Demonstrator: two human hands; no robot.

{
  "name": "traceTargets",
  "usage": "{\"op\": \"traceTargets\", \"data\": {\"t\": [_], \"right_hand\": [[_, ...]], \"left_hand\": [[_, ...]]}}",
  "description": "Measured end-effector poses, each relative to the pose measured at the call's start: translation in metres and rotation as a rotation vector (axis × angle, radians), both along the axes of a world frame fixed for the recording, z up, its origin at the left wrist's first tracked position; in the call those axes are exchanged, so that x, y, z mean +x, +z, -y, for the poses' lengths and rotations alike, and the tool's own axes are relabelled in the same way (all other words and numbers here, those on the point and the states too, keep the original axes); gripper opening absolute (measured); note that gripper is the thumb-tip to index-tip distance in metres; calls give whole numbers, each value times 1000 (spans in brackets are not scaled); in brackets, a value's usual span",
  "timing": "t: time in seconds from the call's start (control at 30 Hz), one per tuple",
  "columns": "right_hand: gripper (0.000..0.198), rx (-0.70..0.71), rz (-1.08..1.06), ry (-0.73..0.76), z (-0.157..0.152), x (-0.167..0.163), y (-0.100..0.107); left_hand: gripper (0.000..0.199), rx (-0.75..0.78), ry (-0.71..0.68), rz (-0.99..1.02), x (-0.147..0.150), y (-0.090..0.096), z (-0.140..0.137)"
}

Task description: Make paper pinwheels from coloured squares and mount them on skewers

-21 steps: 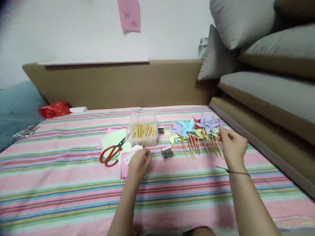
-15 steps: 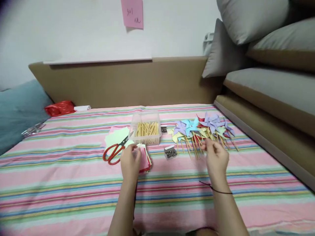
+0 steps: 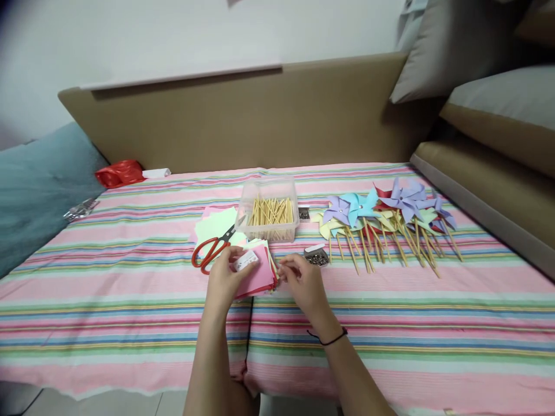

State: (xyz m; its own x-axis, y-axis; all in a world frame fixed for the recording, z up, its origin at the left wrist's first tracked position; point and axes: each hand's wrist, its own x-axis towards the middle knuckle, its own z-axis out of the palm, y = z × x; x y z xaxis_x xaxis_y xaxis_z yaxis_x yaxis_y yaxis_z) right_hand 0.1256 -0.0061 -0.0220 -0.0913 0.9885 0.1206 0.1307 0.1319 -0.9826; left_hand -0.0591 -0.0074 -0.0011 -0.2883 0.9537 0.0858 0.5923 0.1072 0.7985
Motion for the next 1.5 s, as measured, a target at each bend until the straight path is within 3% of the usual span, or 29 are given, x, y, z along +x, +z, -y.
{"op": "traceTargets", "data": {"t": [0.37, 0.67, 0.8, 1.0, 1.27, 1.5], "right_hand": [[12, 49, 155, 11, -13, -26, -6], [8, 35, 136, -39, -9, -26, 0], [16, 46, 72, -30, -6, -33, 3], [33, -24, 168, -57, -8, -38, -2], [28, -78, 184, -34, -6, -33, 0], [31, -178, -4, -15, -7, -26, 2]], "left_hand": [[30, -63, -96, -140, -1, -5, -7], [26, -34, -118, -112, -4, -7, -4], [24, -10, -121, -79, -3, -7, -3], [23, -1, -98, 87, -3, -1, 0], [43, 33, 100, 536, -10, 4, 3], [44, 22, 163, 537, -18, 4, 6]]}}
